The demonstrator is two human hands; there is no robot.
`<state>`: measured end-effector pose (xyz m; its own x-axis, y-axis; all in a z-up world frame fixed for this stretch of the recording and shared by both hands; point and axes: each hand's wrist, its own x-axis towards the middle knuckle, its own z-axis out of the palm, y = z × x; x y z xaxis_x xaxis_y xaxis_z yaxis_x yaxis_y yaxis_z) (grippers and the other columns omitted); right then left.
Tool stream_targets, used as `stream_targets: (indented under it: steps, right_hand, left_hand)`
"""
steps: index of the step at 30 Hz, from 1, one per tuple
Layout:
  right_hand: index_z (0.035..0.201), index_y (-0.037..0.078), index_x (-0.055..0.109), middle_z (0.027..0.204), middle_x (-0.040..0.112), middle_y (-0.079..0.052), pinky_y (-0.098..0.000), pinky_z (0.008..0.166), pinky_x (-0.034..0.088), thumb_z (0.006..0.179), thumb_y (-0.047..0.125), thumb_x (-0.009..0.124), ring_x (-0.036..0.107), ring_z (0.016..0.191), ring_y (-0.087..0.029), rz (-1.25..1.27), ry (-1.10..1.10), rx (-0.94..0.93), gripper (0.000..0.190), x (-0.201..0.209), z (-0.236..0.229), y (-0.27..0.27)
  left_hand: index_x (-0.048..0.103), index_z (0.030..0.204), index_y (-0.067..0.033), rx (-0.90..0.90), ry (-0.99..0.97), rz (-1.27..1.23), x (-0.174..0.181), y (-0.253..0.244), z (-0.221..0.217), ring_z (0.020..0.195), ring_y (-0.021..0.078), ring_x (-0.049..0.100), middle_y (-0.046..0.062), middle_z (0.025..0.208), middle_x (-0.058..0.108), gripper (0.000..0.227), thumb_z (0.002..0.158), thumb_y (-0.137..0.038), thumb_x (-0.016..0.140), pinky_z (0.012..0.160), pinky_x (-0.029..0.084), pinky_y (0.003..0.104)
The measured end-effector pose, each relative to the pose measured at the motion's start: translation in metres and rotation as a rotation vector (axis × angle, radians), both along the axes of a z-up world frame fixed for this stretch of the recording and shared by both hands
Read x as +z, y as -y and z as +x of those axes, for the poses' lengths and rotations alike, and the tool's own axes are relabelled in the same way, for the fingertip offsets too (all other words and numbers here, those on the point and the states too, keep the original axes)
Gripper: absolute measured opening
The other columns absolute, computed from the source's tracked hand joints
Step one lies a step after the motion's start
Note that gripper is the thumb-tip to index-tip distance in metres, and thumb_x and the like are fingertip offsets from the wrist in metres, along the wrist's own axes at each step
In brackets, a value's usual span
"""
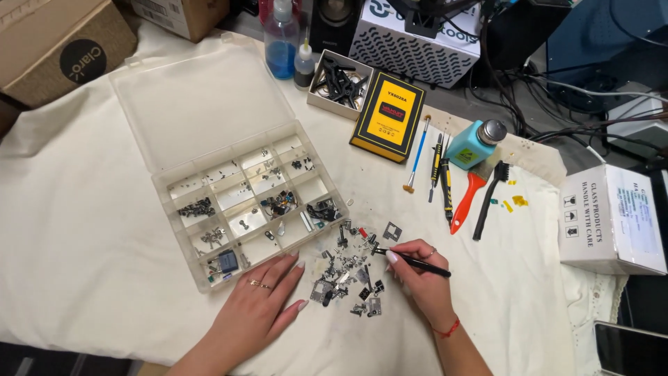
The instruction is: The person uses tweezers to pick up small electronic components from a pile on a white cloth and places them into compartments of a clear plastic organizer box. The person repeatedly transfers components between the pile and the box throughout the video.
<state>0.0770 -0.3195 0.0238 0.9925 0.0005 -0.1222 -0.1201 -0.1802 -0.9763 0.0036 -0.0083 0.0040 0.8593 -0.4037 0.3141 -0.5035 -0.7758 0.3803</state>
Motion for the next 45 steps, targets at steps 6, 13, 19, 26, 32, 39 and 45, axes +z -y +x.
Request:
stream_targets:
  steps: [6,13,19,26,32,39,45]
  right_hand:
    - [0.097,0.002,0.074,0.072,0.075,-0.011,-0.0251,0.059,0.053,0.088,0.01,0.077,0.065,0.062,-0.015,-0.026,-0.058,0.038,0.012,0.0,0.001,-0.003]
    - [0.096,0.003,0.074,0.075,0.076,-0.009,-0.0239,0.06,0.053,0.087,0.011,0.078,0.066,0.065,-0.013,-0.022,-0.052,0.068,0.012,-0.002,0.001,-0.002]
    - [0.094,0.002,0.078,0.075,0.077,-0.009,-0.0238,0.061,0.055,0.087,0.01,0.079,0.069,0.066,-0.013,-0.041,-0.088,0.009,0.011,-0.001,0.003,-0.005]
    - [0.102,-0.001,0.079,0.089,0.079,-0.01,-0.0235,0.062,0.059,0.081,0.005,0.083,0.069,0.073,-0.013,0.03,-0.081,-0.035,0.021,-0.005,0.006,-0.006]
    - [0.096,0.003,0.077,0.091,0.08,-0.008,-0.024,0.084,0.061,0.077,0.003,0.087,0.076,0.088,-0.014,0.01,-0.078,-0.056,0.021,-0.014,0.005,-0.005]
    - [0.093,0.002,0.075,0.087,0.072,-0.007,-0.0218,0.078,0.06,0.08,0.006,0.086,0.069,0.082,-0.013,-0.131,0.228,0.08,0.018,-0.019,-0.001,-0.012]
    - [0.095,0.005,0.074,0.085,0.07,-0.006,-0.0236,0.07,0.054,0.084,0.007,0.083,0.065,0.077,-0.016,-0.301,0.581,0.229,0.014,-0.002,-0.002,-0.036]
  left_hand:
    - [0.054,0.143,-0.0064,-0.033,-0.018,-0.013,0.003,0.0,0.002,0.137,0.0321,0.052,0.014,0.148,0.055,0.056,0.103,-0.047,0.054,0.108,0.045,0.046]
    - [0.05,0.149,-0.0082,-0.047,-0.012,0.034,0.001,-0.001,0.001,0.144,0.0291,0.046,0.009,0.158,0.049,0.061,0.103,-0.048,0.052,0.115,0.039,0.045]
    - [0.046,0.153,-0.0104,-0.075,-0.036,0.072,0.0,-0.002,0.001,0.148,0.0288,0.042,0.009,0.158,0.048,0.066,0.103,-0.054,0.049,0.119,0.032,0.045]
    - [0.049,0.149,-0.0099,-0.086,-0.037,0.056,-0.002,-0.003,0.001,0.146,0.0314,0.042,0.011,0.159,0.047,0.062,0.104,-0.052,0.05,0.118,0.033,0.047]
    - [0.049,0.149,-0.01,-0.092,-0.057,0.048,-0.003,-0.003,-0.001,0.147,0.0322,0.04,0.012,0.159,0.046,0.062,0.105,-0.052,0.048,0.118,0.032,0.048]
    - [0.048,0.149,-0.0088,-0.103,-0.064,0.028,-0.002,-0.005,-0.002,0.147,0.0333,0.039,0.013,0.16,0.044,0.061,0.106,-0.051,0.047,0.119,0.03,0.049]
    - [0.049,0.148,-0.007,-0.12,-0.087,0.004,-0.001,-0.006,-0.001,0.146,0.0351,0.039,0.014,0.159,0.044,0.06,0.106,-0.049,0.049,0.117,0.03,0.051]
